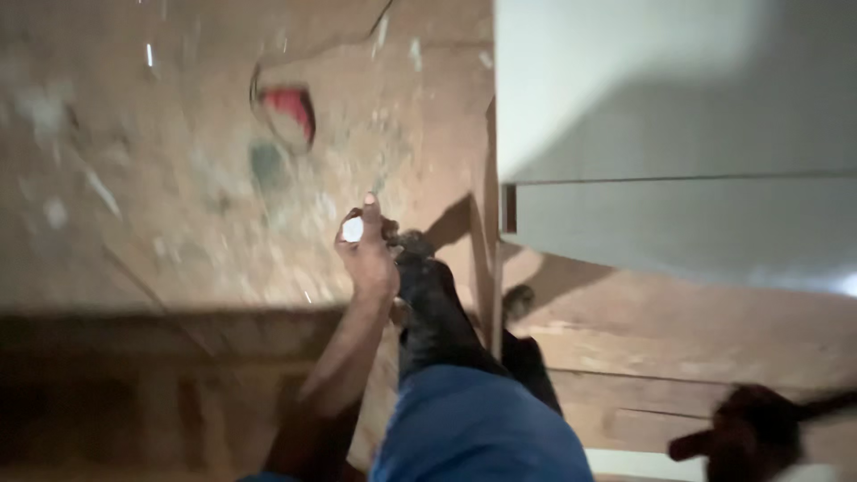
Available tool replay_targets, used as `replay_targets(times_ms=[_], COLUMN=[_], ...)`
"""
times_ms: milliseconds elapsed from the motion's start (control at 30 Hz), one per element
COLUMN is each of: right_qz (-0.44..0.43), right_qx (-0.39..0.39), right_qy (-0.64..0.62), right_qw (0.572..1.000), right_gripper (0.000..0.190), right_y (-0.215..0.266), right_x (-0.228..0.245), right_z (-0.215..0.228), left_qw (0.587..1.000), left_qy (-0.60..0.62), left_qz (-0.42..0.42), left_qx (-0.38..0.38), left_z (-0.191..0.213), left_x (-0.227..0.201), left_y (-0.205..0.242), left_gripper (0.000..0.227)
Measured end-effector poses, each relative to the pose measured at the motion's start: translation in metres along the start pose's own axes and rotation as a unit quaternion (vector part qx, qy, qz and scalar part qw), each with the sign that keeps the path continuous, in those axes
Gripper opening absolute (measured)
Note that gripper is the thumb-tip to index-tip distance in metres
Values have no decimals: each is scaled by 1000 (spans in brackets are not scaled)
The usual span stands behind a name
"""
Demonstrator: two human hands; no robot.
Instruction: The person hammers a white plastic block against the edge of a white board to secure it. The person repeatedly strikes the block with a hammer along the board's edge.
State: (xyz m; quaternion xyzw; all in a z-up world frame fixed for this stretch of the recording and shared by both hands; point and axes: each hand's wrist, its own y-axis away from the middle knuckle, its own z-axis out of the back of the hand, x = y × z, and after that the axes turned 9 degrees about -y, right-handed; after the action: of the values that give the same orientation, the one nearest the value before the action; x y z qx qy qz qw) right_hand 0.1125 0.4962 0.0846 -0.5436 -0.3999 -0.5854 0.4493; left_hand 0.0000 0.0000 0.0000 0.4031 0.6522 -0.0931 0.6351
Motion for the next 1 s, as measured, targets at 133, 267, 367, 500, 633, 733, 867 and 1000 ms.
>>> replay_targets(times_ms=[133,267,367,500,633,733,867,1000], right_qz=[-127,-175,-179,-161,-184,-123,-183,-184], right_qx=[31,96,174,272,332,416,419,408], right_qy=[58,47,74,166,254,216,141,150], right_qw=[990,979,965,934,890,875,878,881], right_gripper=[11,8,4,6,10,21,26,23], right_y=[-20,-60,-88,-119,-159,-188,-199,-197], right_x=[-37,-61,-75,-90,-125,-143,-160,-154], right_z=[0,-39,-77,-118,-162,-184,-201,-198], left_qw=[989,981,960,967,959,933,978,973], left_qy=[32,6,-84,78,99,119,57,-206], left_qz=[56,36,113,82,84,117,-10,-50], left_qx=[-130,-191,-243,-230,-252,-319,-199,-88], left_z=[63,90,92,84,52,8,-38,-70], left_x=[23,58,80,89,85,74,50,21], left_y=[95,136,156,177,167,157,133,112], left_gripper=[27,30,35,28,25,15,21,18])
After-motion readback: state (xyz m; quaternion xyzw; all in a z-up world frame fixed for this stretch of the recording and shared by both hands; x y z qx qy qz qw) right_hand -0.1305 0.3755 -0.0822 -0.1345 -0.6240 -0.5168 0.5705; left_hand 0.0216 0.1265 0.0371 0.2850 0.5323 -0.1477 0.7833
